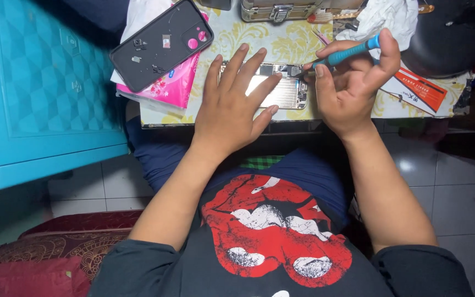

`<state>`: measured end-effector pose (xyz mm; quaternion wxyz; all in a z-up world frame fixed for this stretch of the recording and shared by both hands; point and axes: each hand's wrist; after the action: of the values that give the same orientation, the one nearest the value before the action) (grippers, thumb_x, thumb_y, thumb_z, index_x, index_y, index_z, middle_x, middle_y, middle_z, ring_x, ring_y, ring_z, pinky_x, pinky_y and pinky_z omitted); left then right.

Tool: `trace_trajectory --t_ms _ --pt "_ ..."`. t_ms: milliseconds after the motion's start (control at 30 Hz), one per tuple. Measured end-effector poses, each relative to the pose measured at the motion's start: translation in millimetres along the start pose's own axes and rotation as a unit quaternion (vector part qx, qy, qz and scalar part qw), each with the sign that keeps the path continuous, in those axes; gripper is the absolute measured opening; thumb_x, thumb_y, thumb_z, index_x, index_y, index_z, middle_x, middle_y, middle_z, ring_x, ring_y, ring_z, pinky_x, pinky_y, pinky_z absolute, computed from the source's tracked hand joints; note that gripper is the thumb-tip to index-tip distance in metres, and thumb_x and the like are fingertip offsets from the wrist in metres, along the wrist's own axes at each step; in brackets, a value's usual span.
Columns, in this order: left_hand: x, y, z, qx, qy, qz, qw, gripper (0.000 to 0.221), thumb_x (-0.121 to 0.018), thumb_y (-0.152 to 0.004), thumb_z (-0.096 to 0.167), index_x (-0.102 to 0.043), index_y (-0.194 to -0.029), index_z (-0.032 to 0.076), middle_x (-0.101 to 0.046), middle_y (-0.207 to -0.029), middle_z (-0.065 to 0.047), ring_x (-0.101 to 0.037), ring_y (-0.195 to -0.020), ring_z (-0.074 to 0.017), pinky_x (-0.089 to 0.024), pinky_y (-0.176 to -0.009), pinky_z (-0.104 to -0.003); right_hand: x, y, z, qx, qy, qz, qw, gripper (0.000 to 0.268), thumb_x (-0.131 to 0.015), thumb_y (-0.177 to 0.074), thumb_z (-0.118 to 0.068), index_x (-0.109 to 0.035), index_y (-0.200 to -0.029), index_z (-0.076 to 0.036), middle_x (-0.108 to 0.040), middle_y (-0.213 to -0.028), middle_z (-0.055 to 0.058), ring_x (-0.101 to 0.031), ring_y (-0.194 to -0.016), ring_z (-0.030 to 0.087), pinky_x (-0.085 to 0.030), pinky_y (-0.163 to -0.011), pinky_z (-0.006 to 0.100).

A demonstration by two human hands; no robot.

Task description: Repairing a smartphone by using a precision screwdriver and tweezers to manipulate internal components on the frame.

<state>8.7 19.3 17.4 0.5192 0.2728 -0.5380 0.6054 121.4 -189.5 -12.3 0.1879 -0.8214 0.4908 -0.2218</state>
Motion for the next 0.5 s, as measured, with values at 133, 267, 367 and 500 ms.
trace_trajectory --t_ms 133,267,367,500 --pt "-5.7 0.3 -0.5 0.002 -0.024 -0.018 1.0 0.045 -0.067 -0.1 0.04 -0.064 -0.142 0.024 -0.049 -0.153 -0.013 -0.039 -0.146 -0.0372 -0.027 -0.119 -0.061 -2.7 -10.5 2.1 0.085 0.012 -0.042 0.995 0.081 -0.051 -0.111 0.019 -0.012 -0.16 -0.032 -0.051 -0.117 0.036 -0.057 -0.099 0.04 -0.065 -0.092 0.053" --pt "-10.4 1.2 -1.1 -0.006 -0.042 0.008 0.999 0.045 -0.066 -0.097 0.042 -0.066 -0.139 0.025 -0.056 -0.147 -0.012 -0.046 -0.14 -0.037 -0.028 -0.116 -0.06 -2.4 -13.7 2.4 0.092 0.029 -0.064 0.993 0.078 -0.052 -0.112 0.018 -0.012 -0.16 -0.029 -0.052 -0.118 0.035 -0.057 -0.102 0.039 -0.066 -0.091 0.051" --pt "-13.0 1.5 -1.0 -0.004 -0.062 0.003 0.998 0.047 -0.065 -0.097 0.044 -0.065 -0.141 0.026 -0.056 -0.147 -0.011 -0.044 -0.141 -0.0361 -0.028 -0.116 -0.06 -0.2 -18.9 2.1 0.126 0.074 -0.079 0.986 0.076 -0.055 -0.11 0.015 -0.012 -0.159 -0.025 -0.057 -0.113 0.035 -0.063 -0.097 0.04 -0.065 -0.084 0.046" --pt "-14.6 0.4 -1.3 -0.007 -0.073 0.01 0.997 0.048 -0.066 -0.096 0.046 -0.066 -0.14 0.027 -0.059 -0.145 -0.011 -0.046 -0.138 -0.0355 -0.03 -0.114 -0.061 1.5 -18.2 5.4 0.128 0.082 -0.093 0.984 0.075 -0.056 -0.112 0.012 -0.011 -0.16 -0.024 -0.058 -0.114 0.035 -0.062 -0.095 0.037 -0.061 -0.077 0.04"
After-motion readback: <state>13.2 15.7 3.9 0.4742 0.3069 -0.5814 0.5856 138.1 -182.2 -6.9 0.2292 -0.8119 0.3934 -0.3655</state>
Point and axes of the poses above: each hand's wrist, its own y-axis away from the middle knuckle, its own x-axis out of the back of the hand, z = x × y
